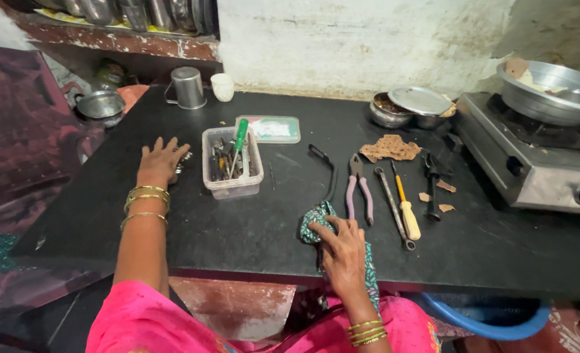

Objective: The person sits at a cluttered table and sorts small metal parts and stones into a small plastic container. They pick up items one by one, place them into the container, and occasionally wipe the parts with a cloth. The person also moves tools and other items on the table to clear space.

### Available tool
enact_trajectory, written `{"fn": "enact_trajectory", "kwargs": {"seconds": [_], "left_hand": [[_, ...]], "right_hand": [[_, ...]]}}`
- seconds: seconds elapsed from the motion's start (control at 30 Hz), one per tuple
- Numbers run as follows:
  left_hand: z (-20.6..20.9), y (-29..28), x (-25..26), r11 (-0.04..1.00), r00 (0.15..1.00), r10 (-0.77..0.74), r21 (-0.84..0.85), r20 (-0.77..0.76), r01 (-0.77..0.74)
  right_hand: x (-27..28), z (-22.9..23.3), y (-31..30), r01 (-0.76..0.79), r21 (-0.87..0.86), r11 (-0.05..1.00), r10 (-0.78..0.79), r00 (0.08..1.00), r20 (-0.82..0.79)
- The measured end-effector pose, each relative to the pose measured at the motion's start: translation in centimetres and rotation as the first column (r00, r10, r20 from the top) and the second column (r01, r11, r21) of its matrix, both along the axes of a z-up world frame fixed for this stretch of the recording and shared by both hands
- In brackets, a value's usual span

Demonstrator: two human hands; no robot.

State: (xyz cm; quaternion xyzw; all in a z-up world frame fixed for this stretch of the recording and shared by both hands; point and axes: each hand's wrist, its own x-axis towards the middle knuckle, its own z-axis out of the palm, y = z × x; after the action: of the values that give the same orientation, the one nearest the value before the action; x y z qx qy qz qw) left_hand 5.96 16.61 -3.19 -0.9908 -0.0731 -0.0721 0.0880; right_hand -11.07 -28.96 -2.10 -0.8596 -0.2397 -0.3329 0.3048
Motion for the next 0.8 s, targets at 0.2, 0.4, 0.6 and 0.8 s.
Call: {"fn": "enact_trajectory", "kwargs": {"seconds": [0.2,0.4,0.6,0.8], "left_hand": [[-0.6,0.5,0.5,0.982,0.999,-0.005,-0.191,-0.043,-0.004],[-0.3,-1.1,-0.7,0.999,0.997,-0.045,-0.014,0.055,0.046],[-0.6,-1.7,-1.2,0.997,0.997,-0.042,-0.068,0.058,0.046],[-1.8,-1.1,-1.3,0.996,0.996,-0.047,-0.07,0.07,0.052]], "right_hand": [[0.1,0.1,0.1,0.007,-0.002,1.0,-0.007,1.0,-0.016],[-0.1,0.3,0.2,0.016,-0.021,1.0,-0.016,1.0,-0.02],[0.1,0.0,0.1,0.009,-0.02,1.0,-0.009,1.0,-0.01],[0.4,-0.3,0.1,0.001,-0.023,1.0,0.0,1.0,0.011]]}}
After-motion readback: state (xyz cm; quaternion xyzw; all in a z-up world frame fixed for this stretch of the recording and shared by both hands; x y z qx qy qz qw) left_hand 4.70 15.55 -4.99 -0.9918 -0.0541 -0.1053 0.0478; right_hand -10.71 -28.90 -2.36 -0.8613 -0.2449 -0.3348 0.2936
